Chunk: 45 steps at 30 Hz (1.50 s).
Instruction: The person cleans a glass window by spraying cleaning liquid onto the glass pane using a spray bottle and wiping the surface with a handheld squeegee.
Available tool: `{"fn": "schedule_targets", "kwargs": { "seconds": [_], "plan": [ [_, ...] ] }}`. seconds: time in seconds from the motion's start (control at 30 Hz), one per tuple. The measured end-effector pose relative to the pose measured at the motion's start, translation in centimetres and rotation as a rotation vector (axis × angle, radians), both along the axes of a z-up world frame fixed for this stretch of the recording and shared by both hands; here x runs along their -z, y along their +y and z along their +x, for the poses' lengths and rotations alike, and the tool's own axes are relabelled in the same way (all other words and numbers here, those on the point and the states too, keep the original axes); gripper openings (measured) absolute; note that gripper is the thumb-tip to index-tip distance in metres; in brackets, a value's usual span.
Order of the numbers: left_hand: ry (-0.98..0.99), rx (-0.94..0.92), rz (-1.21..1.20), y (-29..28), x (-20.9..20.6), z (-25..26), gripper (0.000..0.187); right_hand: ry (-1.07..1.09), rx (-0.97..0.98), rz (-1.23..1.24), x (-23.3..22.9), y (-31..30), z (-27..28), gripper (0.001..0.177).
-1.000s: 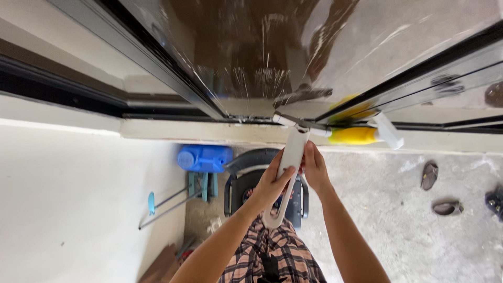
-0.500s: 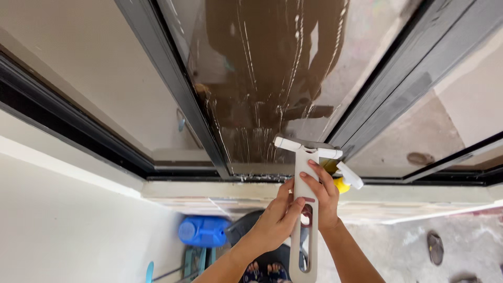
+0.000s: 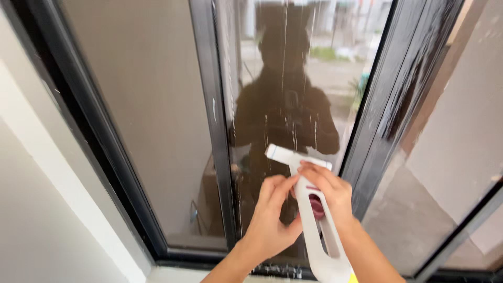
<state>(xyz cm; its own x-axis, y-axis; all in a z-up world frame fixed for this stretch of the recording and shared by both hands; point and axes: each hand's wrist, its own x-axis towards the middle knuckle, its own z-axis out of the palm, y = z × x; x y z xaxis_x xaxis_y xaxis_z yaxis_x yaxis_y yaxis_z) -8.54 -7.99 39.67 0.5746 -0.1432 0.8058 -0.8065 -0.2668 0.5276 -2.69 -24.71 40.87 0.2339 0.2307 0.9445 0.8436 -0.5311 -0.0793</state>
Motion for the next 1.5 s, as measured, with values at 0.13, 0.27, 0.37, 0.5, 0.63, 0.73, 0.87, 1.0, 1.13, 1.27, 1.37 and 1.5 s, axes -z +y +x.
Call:
{"fn": "schedule_targets", "kwargs": {
  "seconds": [0.13, 0.27, 0.37, 0.5, 0.63, 0.73, 0.87, 1.0, 1.13, 1.27, 1.37, 1.5],
  "plan": [
    [-0.400, -0.202, 0.037, 0.9, -8.4, 0.9, 0.074, 0.023, -0.145, 0.061, -9.7, 1.4, -0.9, 0.039],
    [-0.612, -0.308, 0.005, 2.3, -17.4, 3.0, 0.061, 0.051, -0.252, 0.093, -19.8, 3.1, 2.3, 0.036],
    [-0.673, -0.354, 0.031, 3.8, -24.6, 5.2, 0.058, -0.165, -0.295, -0.050, -27.4, 4.0, 4.7, 0.050],
    [-0.723, -0.245, -0.009, 5.8, -32.3, 7.8, 0.053, -0.421, -0.120, -0.047, -34.6, 4.8, 5.8, 0.038],
    [-0.596, -0.158, -0.078, 6.1, -34.6, 9.6, 0.055, -0.385, -0.087, -0.061, -37.4, 6.2, 5.8, 0.027],
    [-0.606, -0.163, -0.110, 6.1, -34.6, 10.8, 0.055, -0.340, -0.121, -0.062, -38.0, 6.6, 6.3, 0.028],
    [-0.655, -0.157, -0.120, 6.4, -35.4, 11.9, 0.054, -0.469, -0.061, -0.117, -39.2, 6.8, 7.7, 0.032],
    [-0.665, -0.119, -0.125, 6.7, -36.4, 12.5, 0.051, -0.436, -0.072, -0.189, -40.2, 6.9, 9.0, 0.033],
    [-0.641, -0.103, -0.119, 6.9, -37.4, 12.6, 0.048, -0.544, -0.111, -0.248, -40.9, 7.2, 9.8, 0.032],
    [-0.643, -0.145, -0.065, 7.3, -37.8, 12.8, 0.042, -0.539, -0.085, -0.230, -40.3, 7.4, 10.0, 0.027],
    [-0.663, -0.129, -0.035, 7.9, -37.6, 12.6, 0.040, -0.622, -0.092, -0.229, -39.6, 7.6, 9.9, 0.027],
    [-0.748, -0.168, 0.005, 8.0, -36.0, 11.7, 0.035, -0.633, -0.094, -0.253, -38.2, 7.5, 9.7, 0.022]
  ]
}}
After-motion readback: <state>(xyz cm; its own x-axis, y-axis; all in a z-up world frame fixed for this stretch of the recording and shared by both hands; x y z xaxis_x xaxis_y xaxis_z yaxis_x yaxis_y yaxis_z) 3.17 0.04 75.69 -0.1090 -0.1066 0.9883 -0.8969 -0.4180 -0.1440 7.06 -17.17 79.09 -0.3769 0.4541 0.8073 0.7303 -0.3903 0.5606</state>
